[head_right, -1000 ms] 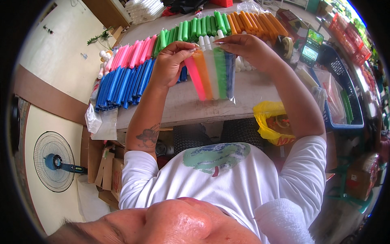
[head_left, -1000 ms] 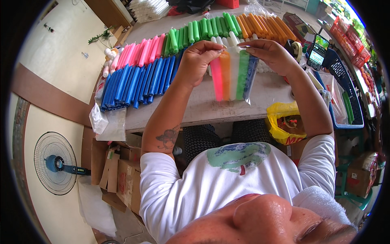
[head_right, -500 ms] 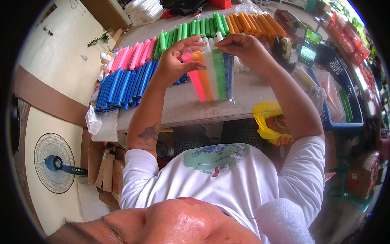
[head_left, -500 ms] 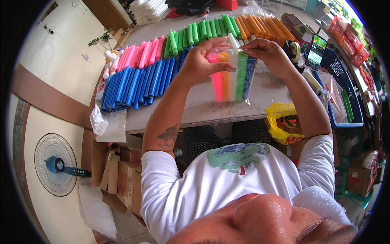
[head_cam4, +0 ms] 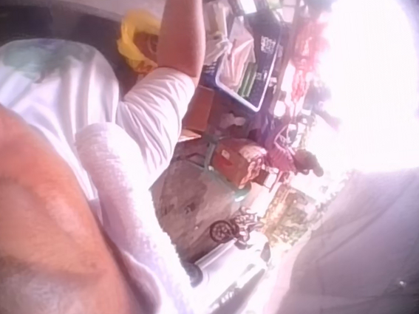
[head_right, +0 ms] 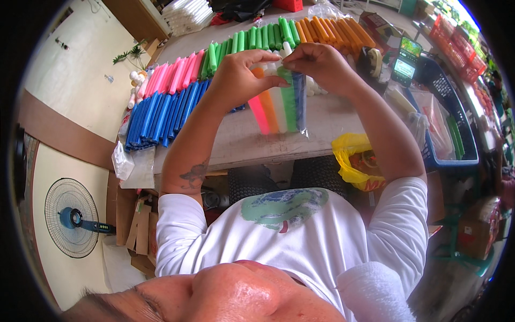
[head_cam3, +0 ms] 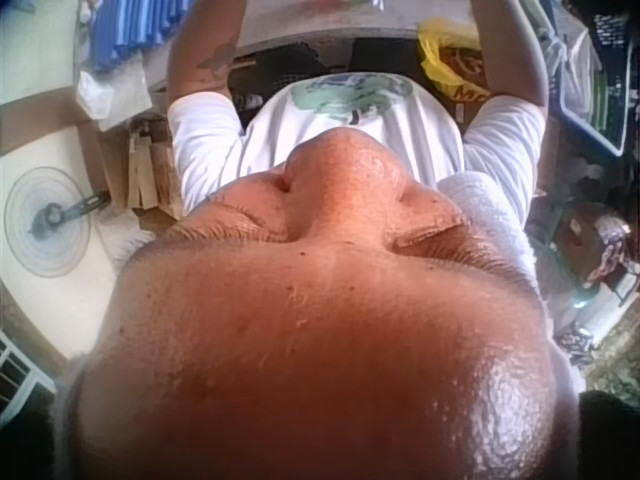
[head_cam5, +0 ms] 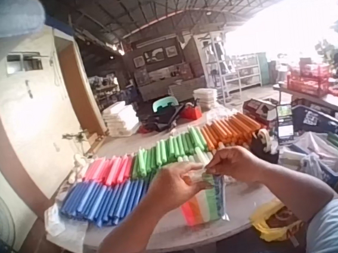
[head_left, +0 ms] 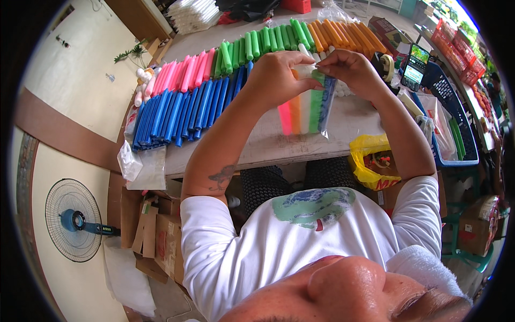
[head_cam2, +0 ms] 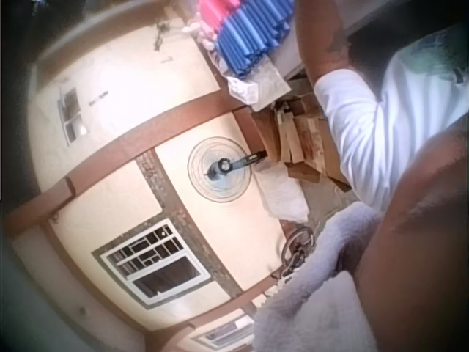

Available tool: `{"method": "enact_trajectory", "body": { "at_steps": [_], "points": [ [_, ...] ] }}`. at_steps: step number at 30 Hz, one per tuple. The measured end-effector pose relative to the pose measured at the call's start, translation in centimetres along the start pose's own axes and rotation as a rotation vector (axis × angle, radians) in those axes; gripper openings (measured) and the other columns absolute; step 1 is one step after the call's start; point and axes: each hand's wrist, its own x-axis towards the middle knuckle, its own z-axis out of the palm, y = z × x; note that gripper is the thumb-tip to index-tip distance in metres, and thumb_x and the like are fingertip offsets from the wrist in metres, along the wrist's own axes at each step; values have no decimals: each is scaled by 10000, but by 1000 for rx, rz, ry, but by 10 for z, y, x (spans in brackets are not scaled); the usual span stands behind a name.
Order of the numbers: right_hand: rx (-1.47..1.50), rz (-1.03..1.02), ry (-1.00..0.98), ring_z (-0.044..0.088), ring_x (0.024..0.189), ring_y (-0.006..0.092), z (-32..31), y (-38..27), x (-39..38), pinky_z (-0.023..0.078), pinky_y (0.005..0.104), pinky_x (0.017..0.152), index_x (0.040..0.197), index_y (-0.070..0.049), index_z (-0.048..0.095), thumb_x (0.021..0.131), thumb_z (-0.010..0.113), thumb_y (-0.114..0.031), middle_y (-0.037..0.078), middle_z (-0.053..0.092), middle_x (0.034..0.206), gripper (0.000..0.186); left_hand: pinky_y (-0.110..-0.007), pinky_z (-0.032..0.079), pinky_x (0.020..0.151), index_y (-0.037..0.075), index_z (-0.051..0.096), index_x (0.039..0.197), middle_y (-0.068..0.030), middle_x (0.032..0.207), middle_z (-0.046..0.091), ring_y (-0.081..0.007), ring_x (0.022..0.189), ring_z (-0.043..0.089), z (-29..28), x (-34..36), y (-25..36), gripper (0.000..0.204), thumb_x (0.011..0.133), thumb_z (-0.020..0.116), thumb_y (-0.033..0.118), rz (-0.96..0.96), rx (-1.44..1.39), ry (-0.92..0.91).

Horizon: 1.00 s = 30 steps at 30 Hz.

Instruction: The person arranges colorful plastic items on a table, then uses a utility knife to cut a piece of tape from a roll. They apply the tape to seal a plastic bag containing the items.

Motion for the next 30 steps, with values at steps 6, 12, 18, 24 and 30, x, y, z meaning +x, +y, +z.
{"method": "enact_trajectory", "body": {
  "at_steps": [6,12,18,24,30],
  "points": [
    [-200,-99,53,633,884,115,3,-1,-4,508,274,809,1007,-13,659,918,640,-104,57,681,944,129,-357,509,683,70,718,859,-91,724,686,-270,688,655,5,0,4,337,679,828,333,68,25,50],
    [-477,-345,72,632,846,202,-1,-5,-9,497,329,768,1025,-52,678,908,652,-143,74,651,886,151,-368,482,722,73,709,797,-58,683,679,-246,662,643,7,1,0,283,710,806,325,176,77,82],
    [-376,-334,17,629,883,194,-3,-8,-15,495,321,812,1076,-44,678,892,665,-117,69,662,962,198,-382,461,806,81,712,805,-41,703,689,-222,695,656,9,-1,-3,273,725,800,326,131,72,72],
    [-311,-369,44,629,930,197,1,-1,-18,489,309,864,1073,-32,679,863,683,-60,65,662,1000,211,-378,426,890,107,717,823,-5,791,706,-182,797,665,9,-4,-8,179,774,766,272,223,66,85],
    [-333,-468,96,628,956,205,4,9,-19,491,313,862,1050,-42,687,865,671,-39,69,661,1013,185,-371,423,931,113,699,864,-10,894,717,-165,882,671,6,-5,-14,89,802,748,154,313,60,35]
  ]
}}
